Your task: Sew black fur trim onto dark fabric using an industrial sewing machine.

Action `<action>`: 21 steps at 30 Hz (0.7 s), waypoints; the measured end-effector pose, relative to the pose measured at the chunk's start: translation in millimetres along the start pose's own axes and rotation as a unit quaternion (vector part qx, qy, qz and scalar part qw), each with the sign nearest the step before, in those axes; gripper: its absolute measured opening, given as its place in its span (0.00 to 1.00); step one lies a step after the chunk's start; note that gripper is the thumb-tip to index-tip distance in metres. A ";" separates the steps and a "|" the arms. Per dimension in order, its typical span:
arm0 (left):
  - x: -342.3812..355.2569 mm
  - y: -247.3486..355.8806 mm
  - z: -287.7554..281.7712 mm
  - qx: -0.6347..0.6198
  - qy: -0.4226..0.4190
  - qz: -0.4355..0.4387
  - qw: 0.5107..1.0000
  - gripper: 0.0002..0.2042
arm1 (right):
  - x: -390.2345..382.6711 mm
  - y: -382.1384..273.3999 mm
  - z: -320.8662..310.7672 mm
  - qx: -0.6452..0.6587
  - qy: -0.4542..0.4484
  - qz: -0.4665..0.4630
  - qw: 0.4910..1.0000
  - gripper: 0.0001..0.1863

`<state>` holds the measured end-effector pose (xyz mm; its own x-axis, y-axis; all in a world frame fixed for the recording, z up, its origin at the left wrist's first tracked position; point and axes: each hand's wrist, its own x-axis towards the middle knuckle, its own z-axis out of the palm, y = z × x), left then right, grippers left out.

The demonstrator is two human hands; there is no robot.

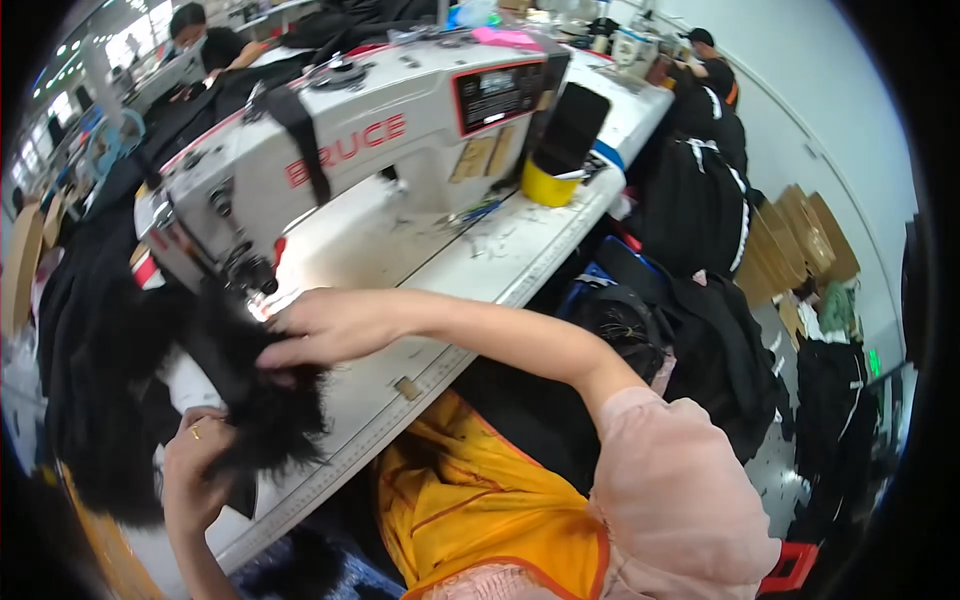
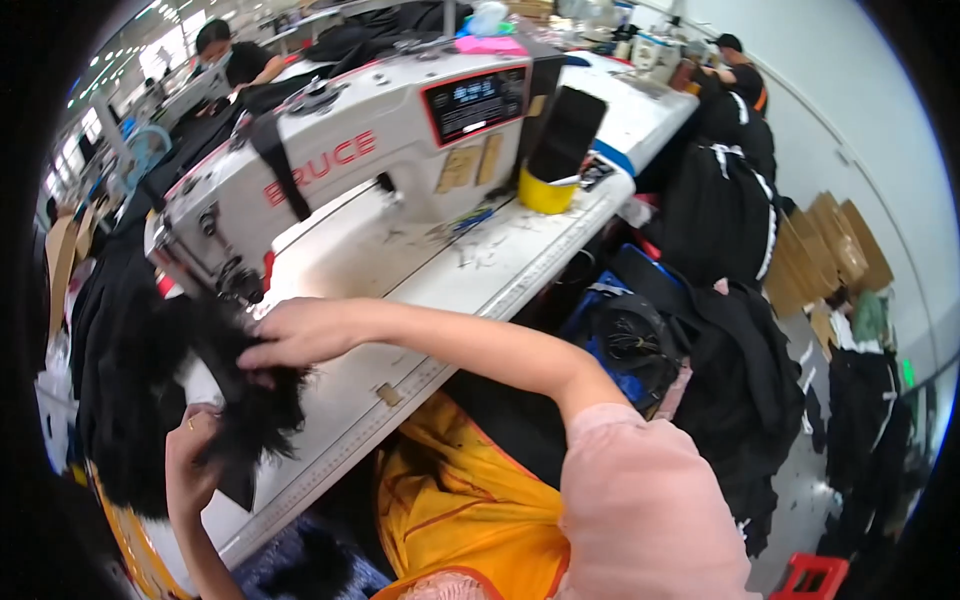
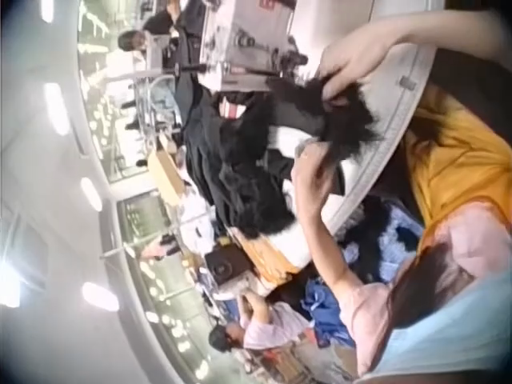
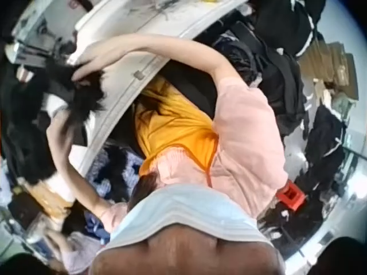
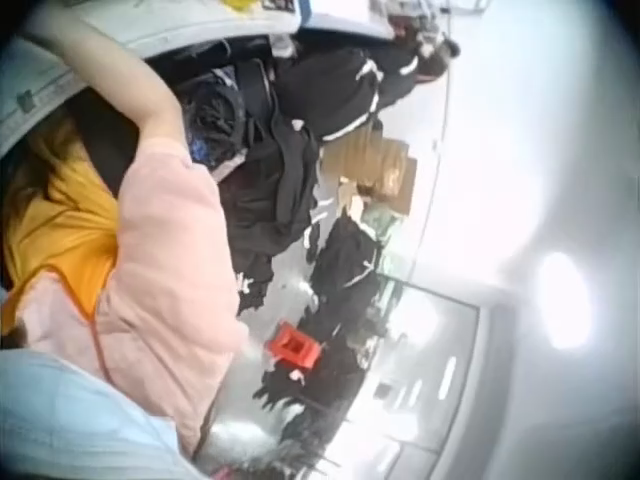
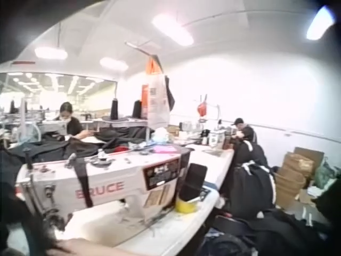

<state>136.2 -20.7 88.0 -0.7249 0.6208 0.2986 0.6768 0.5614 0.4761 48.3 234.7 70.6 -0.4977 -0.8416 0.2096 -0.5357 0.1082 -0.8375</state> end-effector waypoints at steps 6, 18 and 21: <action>17.3 35.5 18.7 0.003 0.069 -0.293 0.954 0.20 | 5.0 -31.3 11.5 -0.112 -0.161 0.009 0.980 0.22; -8.0 5.5 29.4 -0.249 -0.048 -0.200 0.946 0.16 | -2.4 -39.8 63.0 -0.609 -0.102 -0.158 0.770 0.07; -17.0 -6.8 41.9 -0.294 -0.052 -0.152 0.942 0.14 | -5.1 -41.3 60.5 -0.620 -0.091 -0.199 0.754 0.08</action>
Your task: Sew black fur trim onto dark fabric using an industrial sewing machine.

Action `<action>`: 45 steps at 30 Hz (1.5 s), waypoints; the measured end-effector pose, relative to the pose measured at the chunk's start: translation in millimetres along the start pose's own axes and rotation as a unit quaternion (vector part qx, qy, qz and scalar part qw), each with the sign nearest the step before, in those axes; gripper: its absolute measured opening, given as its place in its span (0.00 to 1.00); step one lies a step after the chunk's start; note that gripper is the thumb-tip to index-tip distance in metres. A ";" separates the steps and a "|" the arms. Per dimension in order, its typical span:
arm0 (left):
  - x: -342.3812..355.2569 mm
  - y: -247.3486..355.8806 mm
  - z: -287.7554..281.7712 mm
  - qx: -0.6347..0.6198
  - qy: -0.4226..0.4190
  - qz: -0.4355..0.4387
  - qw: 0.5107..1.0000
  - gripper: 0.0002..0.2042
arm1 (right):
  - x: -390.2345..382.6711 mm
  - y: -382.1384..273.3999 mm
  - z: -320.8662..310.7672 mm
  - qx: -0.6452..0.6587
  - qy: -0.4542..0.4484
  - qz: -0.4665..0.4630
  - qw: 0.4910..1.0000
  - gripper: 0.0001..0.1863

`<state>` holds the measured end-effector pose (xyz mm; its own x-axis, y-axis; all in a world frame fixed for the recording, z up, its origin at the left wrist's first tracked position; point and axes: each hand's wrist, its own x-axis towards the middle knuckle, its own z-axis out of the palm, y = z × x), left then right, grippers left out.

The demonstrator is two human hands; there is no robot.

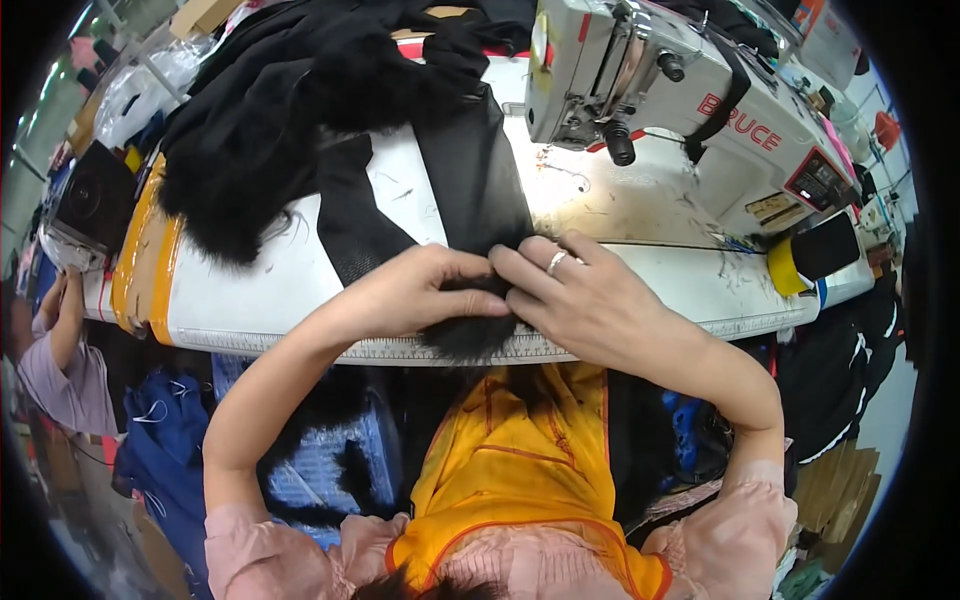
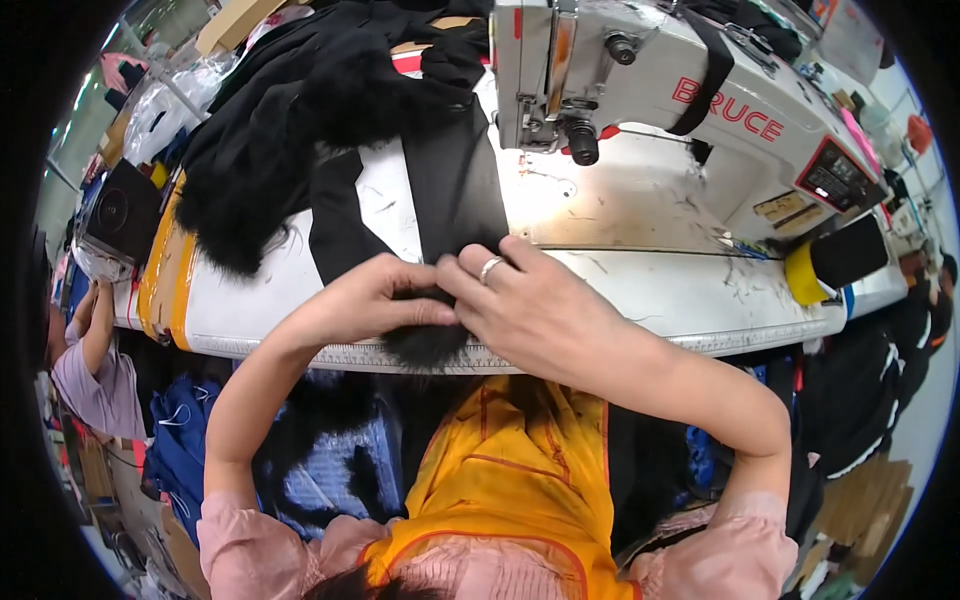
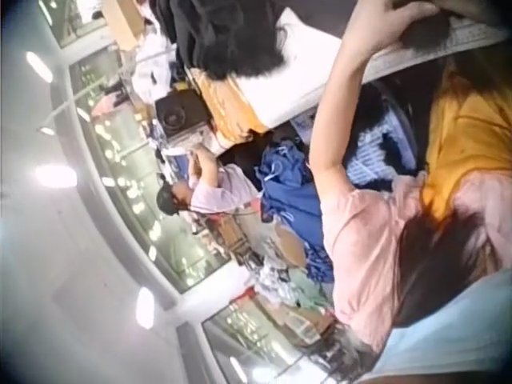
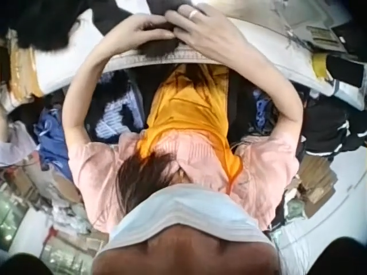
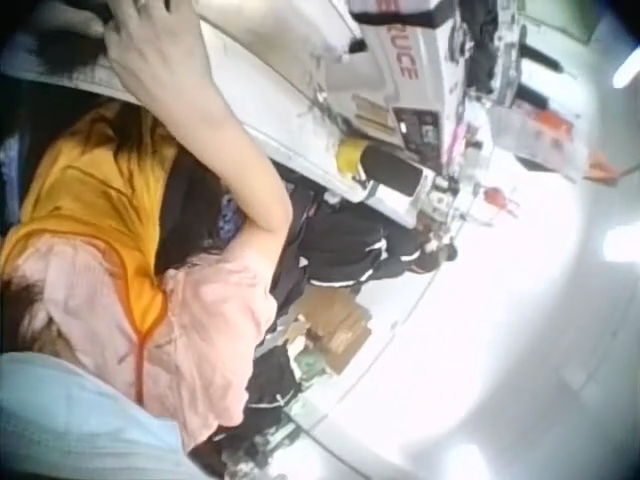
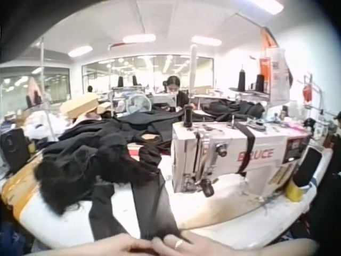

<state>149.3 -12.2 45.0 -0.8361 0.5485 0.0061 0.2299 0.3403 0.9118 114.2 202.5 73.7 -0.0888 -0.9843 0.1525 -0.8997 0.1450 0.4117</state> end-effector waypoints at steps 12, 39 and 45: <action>6.8 28.5 -14.7 0.000 0.210 0.032 0.977 0.10 | -9.3 -8.0 6.5 0.235 0.100 0.113 0.960 0.15; -1.2 -36.6 28.1 0.567 0.229 0.184 0.770 0.06 | -18.4 64.0 100.6 0.367 0.014 0.173 0.914 0.19; 90.6 -84.5 -57.6 0.577 0.261 0.171 0.755 0.07 | -60.7 113.4 133.3 0.243 0.174 0.337 0.893 0.05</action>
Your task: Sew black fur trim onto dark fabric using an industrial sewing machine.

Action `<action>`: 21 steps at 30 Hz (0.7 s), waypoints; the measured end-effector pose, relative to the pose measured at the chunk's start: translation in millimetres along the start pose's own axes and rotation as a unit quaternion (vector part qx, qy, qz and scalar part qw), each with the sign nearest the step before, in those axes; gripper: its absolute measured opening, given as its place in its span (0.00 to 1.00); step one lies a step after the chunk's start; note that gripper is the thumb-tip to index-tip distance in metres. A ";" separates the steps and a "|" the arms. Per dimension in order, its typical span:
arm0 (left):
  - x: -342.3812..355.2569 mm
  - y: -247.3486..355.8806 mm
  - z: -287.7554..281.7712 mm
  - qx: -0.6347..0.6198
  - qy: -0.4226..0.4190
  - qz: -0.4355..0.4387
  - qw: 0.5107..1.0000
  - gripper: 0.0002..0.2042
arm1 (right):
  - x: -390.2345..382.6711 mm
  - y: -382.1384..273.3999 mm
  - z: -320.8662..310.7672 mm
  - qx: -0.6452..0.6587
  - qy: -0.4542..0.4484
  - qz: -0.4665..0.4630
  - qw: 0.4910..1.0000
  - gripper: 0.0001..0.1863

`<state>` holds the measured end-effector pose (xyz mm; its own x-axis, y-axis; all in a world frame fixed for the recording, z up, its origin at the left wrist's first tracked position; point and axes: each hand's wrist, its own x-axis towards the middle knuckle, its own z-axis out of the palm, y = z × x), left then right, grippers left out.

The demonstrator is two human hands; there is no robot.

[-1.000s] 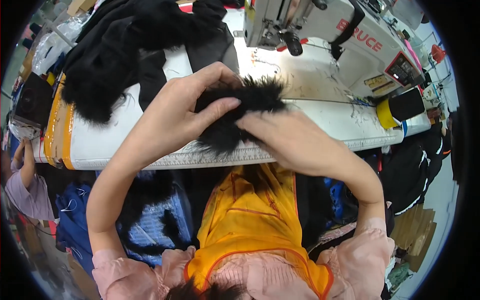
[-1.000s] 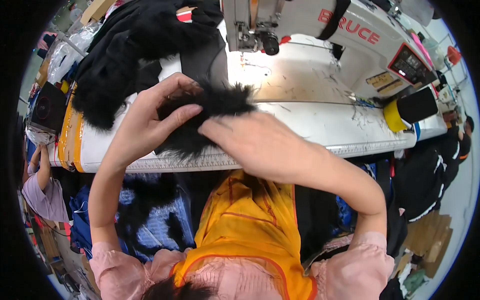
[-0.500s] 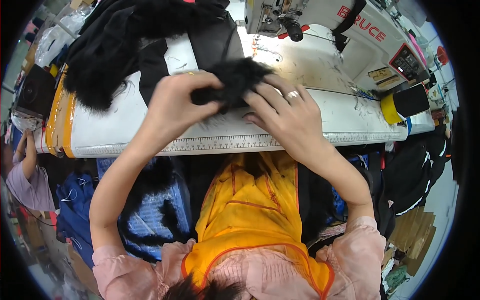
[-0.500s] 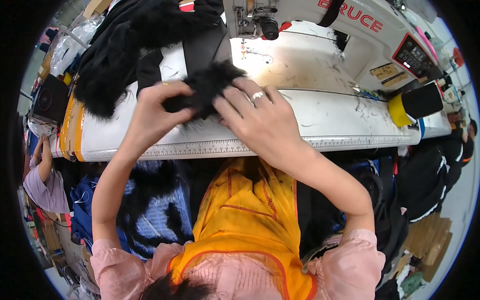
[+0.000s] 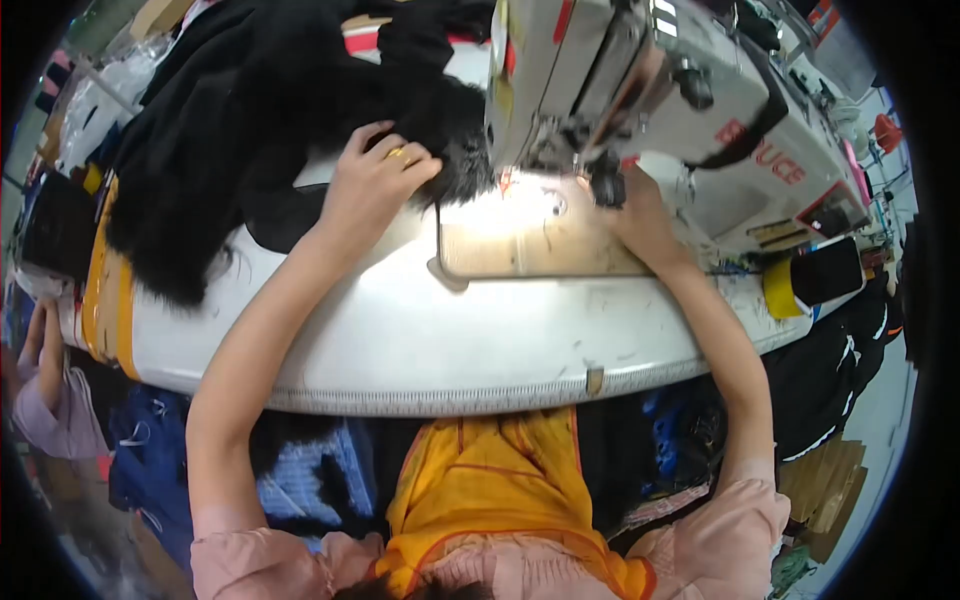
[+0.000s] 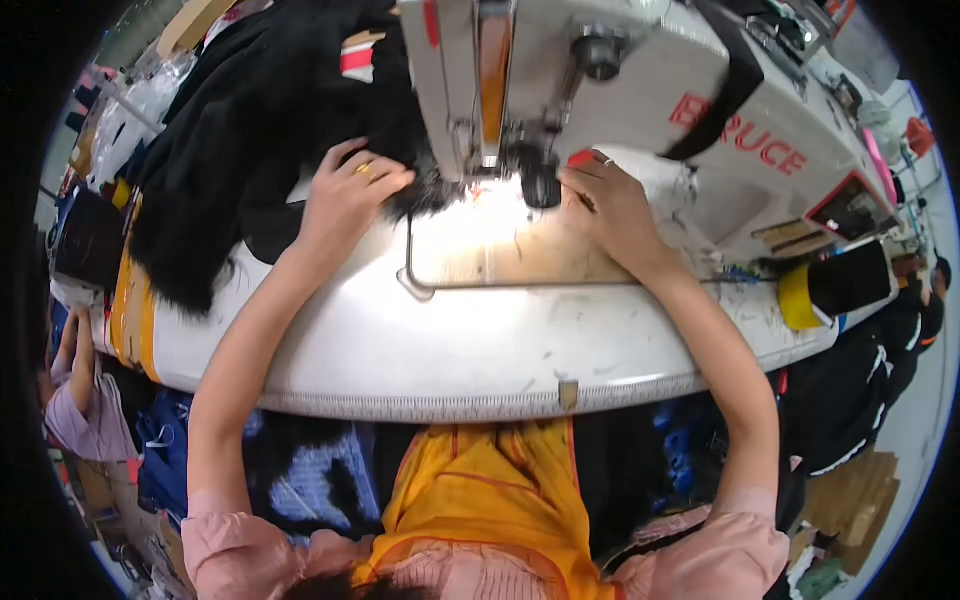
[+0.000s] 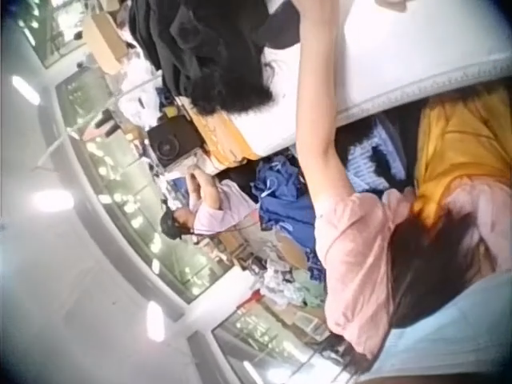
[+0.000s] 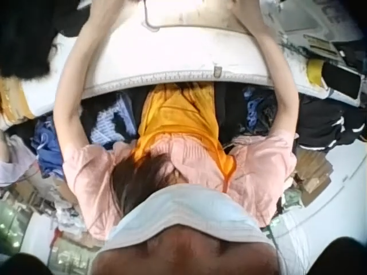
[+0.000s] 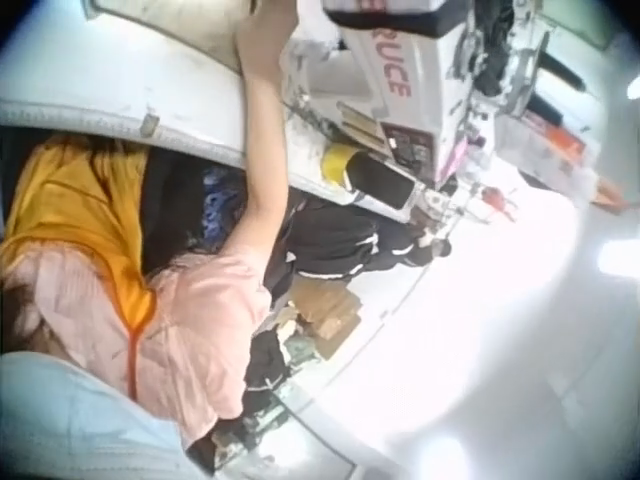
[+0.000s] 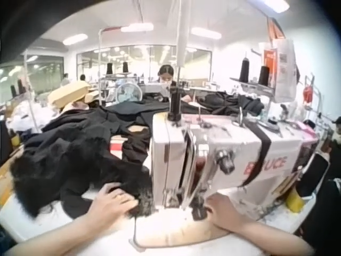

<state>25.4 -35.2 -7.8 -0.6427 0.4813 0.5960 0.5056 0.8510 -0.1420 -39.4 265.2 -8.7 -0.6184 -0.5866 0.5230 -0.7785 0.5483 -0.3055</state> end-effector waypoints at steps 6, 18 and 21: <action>57.1 -5.6 43.2 -0.069 0.028 0.059 0.995 0.09 | 25.8 51.9 42.4 -0.135 -0.020 -0.144 0.980 0.06; 14.8 43.6 -12.7 -0.115 -0.044 0.124 0.985 0.11 | -2.7 -25.7 -6.5 -0.061 -0.204 -0.122 0.970 0.12; 18.0 48.7 -10.2 -0.056 -0.007 0.160 0.986 0.10 | -4.1 -28.1 -3.2 -0.081 -0.110 -0.263 0.955 0.10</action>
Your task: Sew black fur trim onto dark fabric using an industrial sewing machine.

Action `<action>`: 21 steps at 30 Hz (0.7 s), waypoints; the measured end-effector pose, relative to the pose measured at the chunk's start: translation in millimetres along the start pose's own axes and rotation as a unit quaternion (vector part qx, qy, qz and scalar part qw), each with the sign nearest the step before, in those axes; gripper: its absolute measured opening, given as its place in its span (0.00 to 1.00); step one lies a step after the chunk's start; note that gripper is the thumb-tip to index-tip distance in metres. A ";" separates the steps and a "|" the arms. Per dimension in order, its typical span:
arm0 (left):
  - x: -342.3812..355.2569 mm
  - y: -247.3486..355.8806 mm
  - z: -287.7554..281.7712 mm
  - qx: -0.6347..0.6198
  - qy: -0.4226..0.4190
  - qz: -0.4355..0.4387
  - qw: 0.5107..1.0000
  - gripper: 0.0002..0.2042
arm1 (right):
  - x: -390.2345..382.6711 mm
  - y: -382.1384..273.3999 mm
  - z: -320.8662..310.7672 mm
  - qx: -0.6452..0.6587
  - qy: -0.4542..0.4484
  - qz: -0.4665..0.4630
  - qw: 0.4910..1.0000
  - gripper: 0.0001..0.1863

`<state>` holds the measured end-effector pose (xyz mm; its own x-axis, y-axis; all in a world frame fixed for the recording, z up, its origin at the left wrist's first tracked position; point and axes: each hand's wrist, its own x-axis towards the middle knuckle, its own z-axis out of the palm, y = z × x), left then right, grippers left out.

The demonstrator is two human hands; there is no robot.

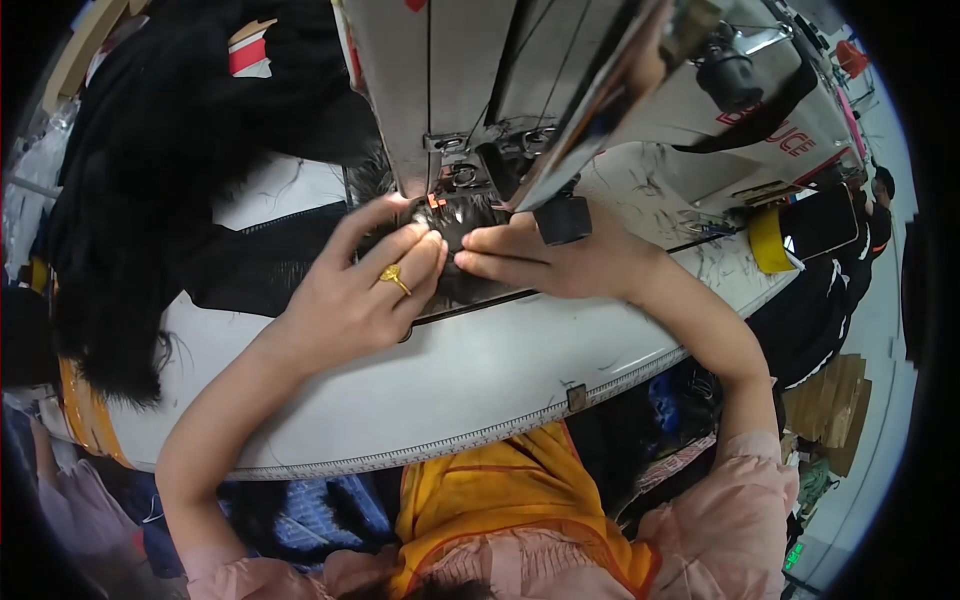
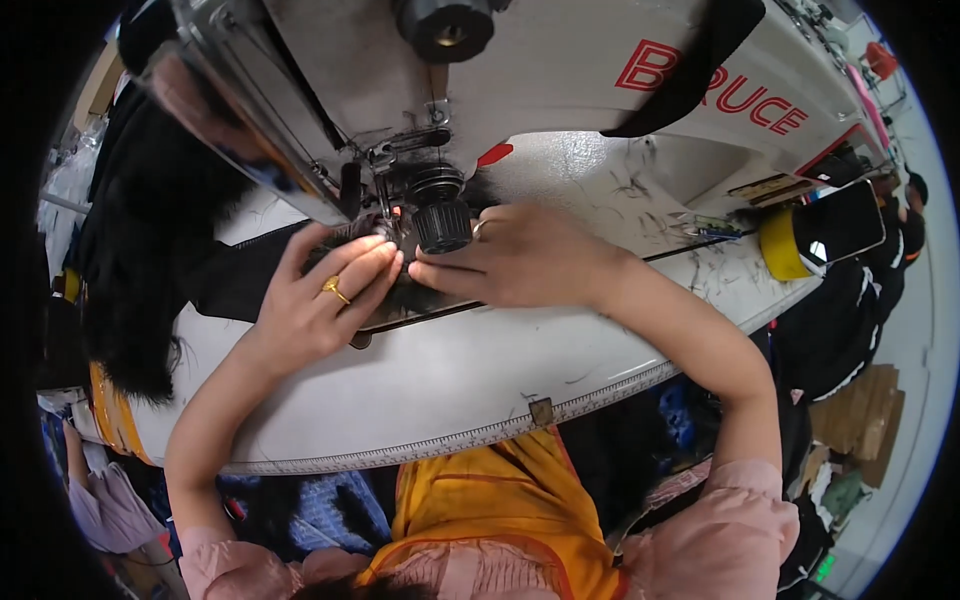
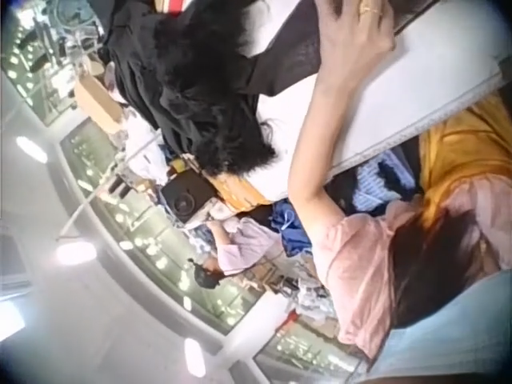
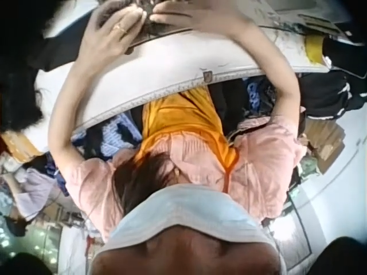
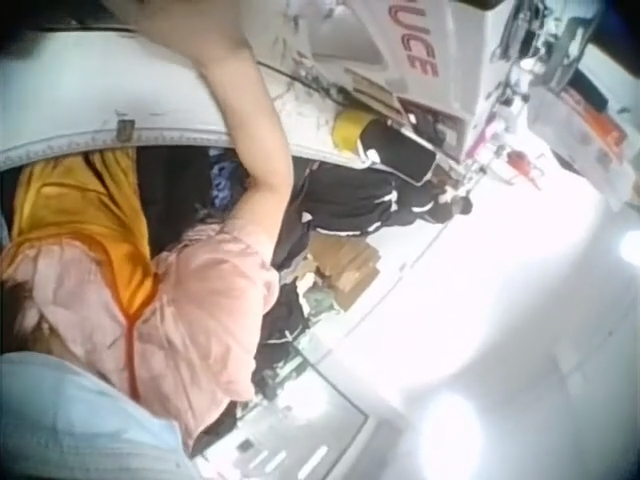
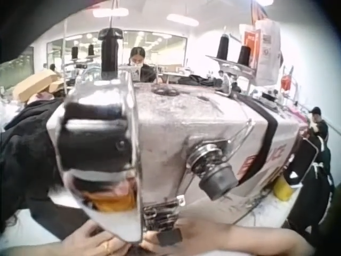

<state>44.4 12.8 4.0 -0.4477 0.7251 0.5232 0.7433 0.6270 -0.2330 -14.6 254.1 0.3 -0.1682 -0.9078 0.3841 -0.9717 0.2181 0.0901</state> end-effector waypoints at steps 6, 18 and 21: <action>-3.2 4.5 4.9 -0.059 0.037 0.001 0.998 0.10 | -1.2 -11.1 0.3 -0.039 -0.023 0.000 0.999 0.24; -1.3 2.8 -2.8 -0.055 -0.083 -0.142 0.985 0.18 | 8.1 -4.3 -3.0 -0.027 -0.106 0.137 0.985 0.27; -2.1 2.4 -2.8 -0.045 -0.100 -0.157 0.982 0.18 | 9.5 -9.7 1.6 -0.025 -0.107 0.144 0.983 0.25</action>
<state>48.4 12.0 4.7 -0.7437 0.5465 0.3850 0.5894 0.8078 -0.0082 -7.1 242.8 1.6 -0.4722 -0.8590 0.1979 -0.8700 0.4902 0.0521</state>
